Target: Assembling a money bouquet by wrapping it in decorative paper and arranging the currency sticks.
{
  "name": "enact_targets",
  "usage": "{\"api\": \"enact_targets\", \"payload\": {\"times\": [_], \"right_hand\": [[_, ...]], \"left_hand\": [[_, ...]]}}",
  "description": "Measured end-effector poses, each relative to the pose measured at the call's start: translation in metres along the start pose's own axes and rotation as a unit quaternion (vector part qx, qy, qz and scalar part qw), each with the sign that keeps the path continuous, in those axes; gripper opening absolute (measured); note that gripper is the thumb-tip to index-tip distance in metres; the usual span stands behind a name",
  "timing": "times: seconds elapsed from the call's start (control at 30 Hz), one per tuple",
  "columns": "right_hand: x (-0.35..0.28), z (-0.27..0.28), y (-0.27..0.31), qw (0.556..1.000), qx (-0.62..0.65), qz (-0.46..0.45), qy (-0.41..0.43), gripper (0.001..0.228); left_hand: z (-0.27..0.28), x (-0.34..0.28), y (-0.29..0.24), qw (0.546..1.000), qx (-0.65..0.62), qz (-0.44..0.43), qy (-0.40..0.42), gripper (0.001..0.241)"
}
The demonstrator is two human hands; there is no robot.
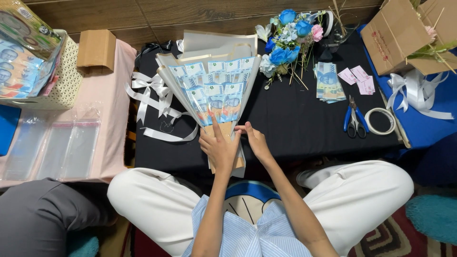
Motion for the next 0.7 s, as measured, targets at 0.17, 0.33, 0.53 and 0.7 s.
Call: {"api": "enact_targets", "payload": {"times": [0.17,0.33,0.53,0.7], "right_hand": [[0.006,0.001,0.001,0.999,0.000,-0.011,0.033,0.073],[0.013,-0.003,0.000,0.998,0.019,-0.021,0.055,0.076],[0.020,-0.004,-0.009,0.999,-0.021,-0.019,0.046,0.074],[0.021,-0.007,-0.005,0.998,-0.015,-0.021,0.063,0.074]], "left_hand": [[0.000,0.001,-0.003,1.000,0.025,0.003,-0.009,0.108],[-0.002,0.004,-0.001,1.000,0.020,0.018,0.006,0.108],[0.001,0.004,-0.001,0.999,0.030,0.022,0.010,0.103],[0.000,0.004,-0.001,0.999,0.027,0.028,0.017,0.104]]}}
Point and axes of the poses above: each hand's wrist, its own x-axis towards the middle knuckle, its own z-axis out of the back of the hand, y = z × x, the point moved 10 cm from there along x, towards the middle knuckle, and after that the axes turned 4 degrees about -y, right-handed, at the moved point
